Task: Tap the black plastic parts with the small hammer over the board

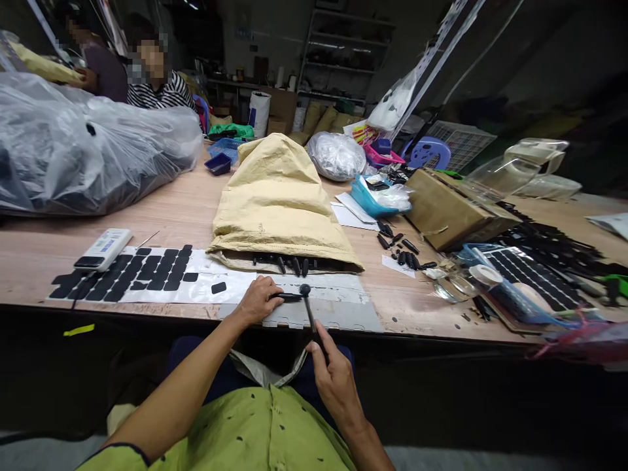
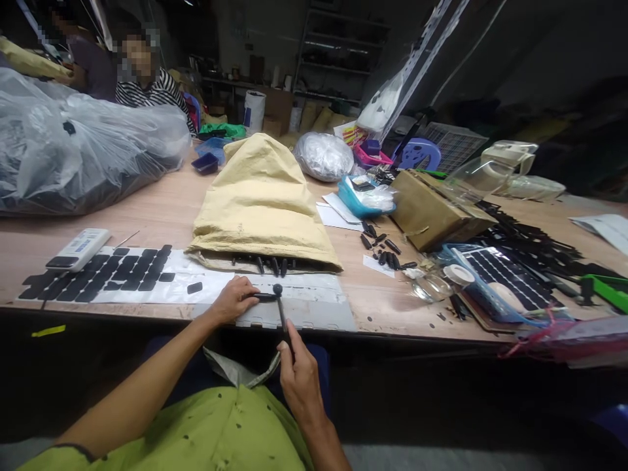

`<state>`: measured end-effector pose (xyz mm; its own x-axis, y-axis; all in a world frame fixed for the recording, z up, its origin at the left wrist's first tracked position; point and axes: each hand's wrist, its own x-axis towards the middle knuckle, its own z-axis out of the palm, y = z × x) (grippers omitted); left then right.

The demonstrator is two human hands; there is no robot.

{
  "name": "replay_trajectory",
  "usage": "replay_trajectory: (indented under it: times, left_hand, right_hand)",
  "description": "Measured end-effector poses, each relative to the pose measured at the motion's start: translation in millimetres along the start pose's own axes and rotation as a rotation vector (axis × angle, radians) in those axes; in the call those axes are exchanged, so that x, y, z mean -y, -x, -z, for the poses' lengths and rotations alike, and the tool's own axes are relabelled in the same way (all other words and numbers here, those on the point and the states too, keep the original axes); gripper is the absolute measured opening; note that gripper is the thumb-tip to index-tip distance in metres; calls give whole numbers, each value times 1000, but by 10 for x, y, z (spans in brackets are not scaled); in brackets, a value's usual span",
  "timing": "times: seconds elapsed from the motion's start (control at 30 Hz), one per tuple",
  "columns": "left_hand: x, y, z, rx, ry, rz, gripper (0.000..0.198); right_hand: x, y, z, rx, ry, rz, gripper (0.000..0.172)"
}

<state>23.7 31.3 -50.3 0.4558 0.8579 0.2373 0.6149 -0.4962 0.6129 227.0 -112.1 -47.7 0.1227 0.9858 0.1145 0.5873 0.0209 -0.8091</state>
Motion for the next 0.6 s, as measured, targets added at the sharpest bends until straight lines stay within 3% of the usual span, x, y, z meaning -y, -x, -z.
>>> replay_trajectory:
  times: [0.2,0.4,0.6]
  left_hand:
    - [25,10,9,17,26,-13,20]
    - [41,-2,31,31,58,-9,27]
    - [36,2,41,38,59,11,30]
  right_hand:
    - [-189,-201,283,-261,112,-131,56]
    - [-433,-270,366,-234,272,-233,59]
    - [-392,-263,335,-222,274,-251,60]
